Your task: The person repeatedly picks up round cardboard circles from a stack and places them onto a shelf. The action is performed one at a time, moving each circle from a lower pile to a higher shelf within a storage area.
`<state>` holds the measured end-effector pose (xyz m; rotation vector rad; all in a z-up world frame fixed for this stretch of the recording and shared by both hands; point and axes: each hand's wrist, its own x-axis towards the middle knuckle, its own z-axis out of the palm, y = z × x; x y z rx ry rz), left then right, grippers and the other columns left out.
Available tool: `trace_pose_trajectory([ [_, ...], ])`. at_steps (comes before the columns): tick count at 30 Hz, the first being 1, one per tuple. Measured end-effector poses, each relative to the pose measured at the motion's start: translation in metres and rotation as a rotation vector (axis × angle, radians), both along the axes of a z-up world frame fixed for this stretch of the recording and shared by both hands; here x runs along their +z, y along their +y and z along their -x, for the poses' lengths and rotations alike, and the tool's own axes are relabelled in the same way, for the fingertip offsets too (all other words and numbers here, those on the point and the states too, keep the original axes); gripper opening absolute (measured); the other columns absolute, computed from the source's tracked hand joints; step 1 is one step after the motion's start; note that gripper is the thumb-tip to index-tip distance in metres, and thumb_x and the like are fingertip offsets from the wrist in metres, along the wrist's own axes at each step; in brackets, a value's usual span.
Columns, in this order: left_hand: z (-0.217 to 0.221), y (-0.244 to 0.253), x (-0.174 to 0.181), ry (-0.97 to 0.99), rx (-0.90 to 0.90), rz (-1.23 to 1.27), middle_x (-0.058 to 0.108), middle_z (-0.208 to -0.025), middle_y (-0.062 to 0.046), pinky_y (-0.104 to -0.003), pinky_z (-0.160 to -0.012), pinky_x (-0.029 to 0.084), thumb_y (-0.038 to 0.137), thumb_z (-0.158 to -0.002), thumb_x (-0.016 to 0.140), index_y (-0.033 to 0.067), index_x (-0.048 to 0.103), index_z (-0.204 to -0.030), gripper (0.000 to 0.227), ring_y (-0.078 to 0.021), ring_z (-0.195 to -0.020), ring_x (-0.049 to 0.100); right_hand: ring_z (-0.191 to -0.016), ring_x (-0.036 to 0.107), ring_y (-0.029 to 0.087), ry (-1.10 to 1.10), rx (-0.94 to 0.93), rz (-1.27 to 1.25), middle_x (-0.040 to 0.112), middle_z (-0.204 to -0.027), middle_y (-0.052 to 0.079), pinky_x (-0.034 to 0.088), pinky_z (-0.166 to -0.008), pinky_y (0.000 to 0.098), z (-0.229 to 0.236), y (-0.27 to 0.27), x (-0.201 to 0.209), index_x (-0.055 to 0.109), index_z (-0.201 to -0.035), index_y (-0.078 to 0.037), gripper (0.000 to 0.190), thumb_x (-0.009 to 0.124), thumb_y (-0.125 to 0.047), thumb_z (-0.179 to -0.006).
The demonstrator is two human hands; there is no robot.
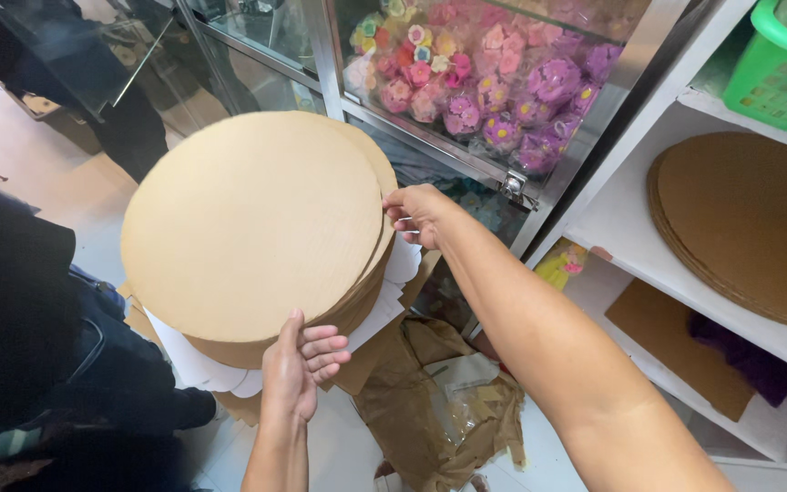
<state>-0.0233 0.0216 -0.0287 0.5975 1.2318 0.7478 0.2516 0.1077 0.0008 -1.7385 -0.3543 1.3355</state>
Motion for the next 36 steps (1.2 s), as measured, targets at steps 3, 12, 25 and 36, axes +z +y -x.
trace_pose_trajectory([
  [3, 0.005, 0.003, -0.004, 0.008, -0.044, -0.007, 0.074, -0.079, -0.026, -0.031, -0.05, 0.051, 0.049, -0.103, 0.054, -0.0093, 0.072, -0.094, 0.062, -0.0357, -0.063, 0.072, -0.064, 0.052, 0.013, 0.005, -0.005, -0.031, 0.061, -0.077, -0.001, 0.036, -0.055, 0.028, 0.004, -0.005, 0.014, 0.064, -0.095, -0.017, 0.007, 0.066, -0.023, -0.091],
  [12, 0.002, -0.013, 0.012, -0.087, -0.004, -0.032, 0.076, -0.093, -0.03, -0.035, -0.056, 0.057, 0.046, -0.106, 0.049, -0.015, 0.071, -0.111, 0.066, -0.0367, -0.071, 0.073, -0.092, 0.073, 0.028, 0.143, -0.013, -0.294, 0.075, -0.109, 0.018, 0.064, -0.084, 0.0497, 0.027, -0.028, 0.021, 0.058, -0.133, -0.002, 0.042, 0.064, 0.003, -0.092],
  [25, -0.049, -0.076, -0.006, -0.489, 0.285, -0.116, 0.067, -0.13, -0.014, -0.048, -0.088, 0.058, -0.004, -0.086, 0.062, 0.0184, 0.049, -0.151, 0.07, -0.0305, -0.116, 0.065, -0.107, 0.069, 0.031, 0.354, -0.062, -0.446, 0.069, -0.122, 0.018, 0.062, -0.087, 0.047, 0.007, -0.181, -0.001, 0.052, -0.135, -0.002, 0.053, 0.069, -0.001, -0.084],
  [36, -0.067, -0.135, -0.073, -0.319, -0.064, 0.056, 0.064, -0.133, -0.03, -0.065, -0.081, 0.055, -0.017, -0.077, 0.061, 0.0019, 0.049, -0.149, 0.075, -0.0521, -0.112, 0.063, -0.094, 0.071, 0.037, 0.531, -0.377, -0.489, 0.065, -0.121, 0.029, 0.065, -0.075, 0.036, -0.018, -0.353, -0.094, 0.046, -0.142, 0.005, 0.066, 0.068, 0.018, -0.081],
])
